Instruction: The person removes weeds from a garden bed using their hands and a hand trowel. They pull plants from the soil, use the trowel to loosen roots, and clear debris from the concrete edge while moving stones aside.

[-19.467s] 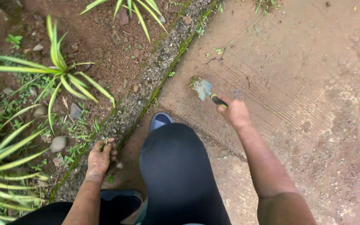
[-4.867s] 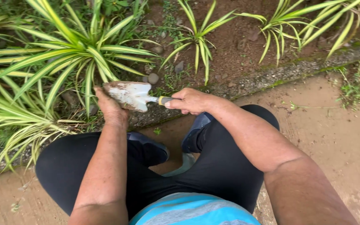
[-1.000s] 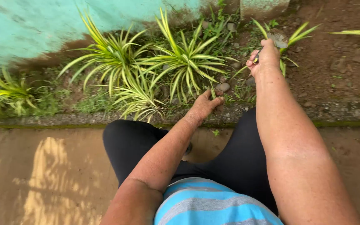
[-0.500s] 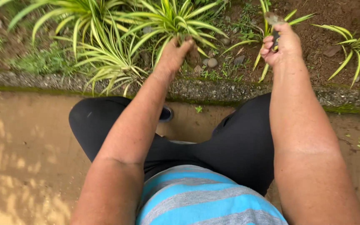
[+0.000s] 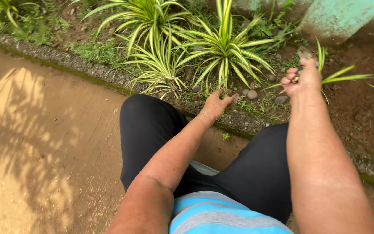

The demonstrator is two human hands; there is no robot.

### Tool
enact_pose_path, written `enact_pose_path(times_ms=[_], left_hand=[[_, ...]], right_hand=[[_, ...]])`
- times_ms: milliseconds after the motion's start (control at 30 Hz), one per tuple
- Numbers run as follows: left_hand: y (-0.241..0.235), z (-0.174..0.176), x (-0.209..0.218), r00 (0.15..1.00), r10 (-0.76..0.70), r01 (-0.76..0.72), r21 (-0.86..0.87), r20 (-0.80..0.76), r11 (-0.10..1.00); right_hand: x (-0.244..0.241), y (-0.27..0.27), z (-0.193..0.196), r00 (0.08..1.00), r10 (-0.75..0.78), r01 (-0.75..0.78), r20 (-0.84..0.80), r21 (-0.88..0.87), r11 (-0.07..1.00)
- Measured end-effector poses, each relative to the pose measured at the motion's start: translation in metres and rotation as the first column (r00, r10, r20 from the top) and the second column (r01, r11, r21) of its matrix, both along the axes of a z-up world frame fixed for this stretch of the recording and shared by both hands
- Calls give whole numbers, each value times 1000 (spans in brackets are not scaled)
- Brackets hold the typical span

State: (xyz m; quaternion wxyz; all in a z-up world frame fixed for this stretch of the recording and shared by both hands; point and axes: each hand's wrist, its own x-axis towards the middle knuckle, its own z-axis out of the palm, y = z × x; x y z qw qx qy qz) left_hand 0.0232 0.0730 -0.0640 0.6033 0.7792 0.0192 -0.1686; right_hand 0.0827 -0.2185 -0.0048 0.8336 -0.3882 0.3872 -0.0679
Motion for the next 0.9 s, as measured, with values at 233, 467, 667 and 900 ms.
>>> enact_pose_path(times_ms=[233, 467, 667, 900], left_hand=[[-2, 59, -7, 959, 192, -184, 58, -209, 981], [-19, 43, 30, 976, 187, -207, 199, 116, 958], [-23, 14, 55, 951, 306, -309, -58, -52, 949], [-12, -73, 72, 922, 352, -334, 129, -159, 934]], right_hand=[[13, 118, 21, 973, 229, -227, 18, -77, 971], [-6, 72, 25, 956, 291, -273, 46, -229, 934], [-62, -24, 18, 962, 260, -270, -85, -439, 857], [-146, -80, -4, 841, 308, -533, -444, -587, 610]])
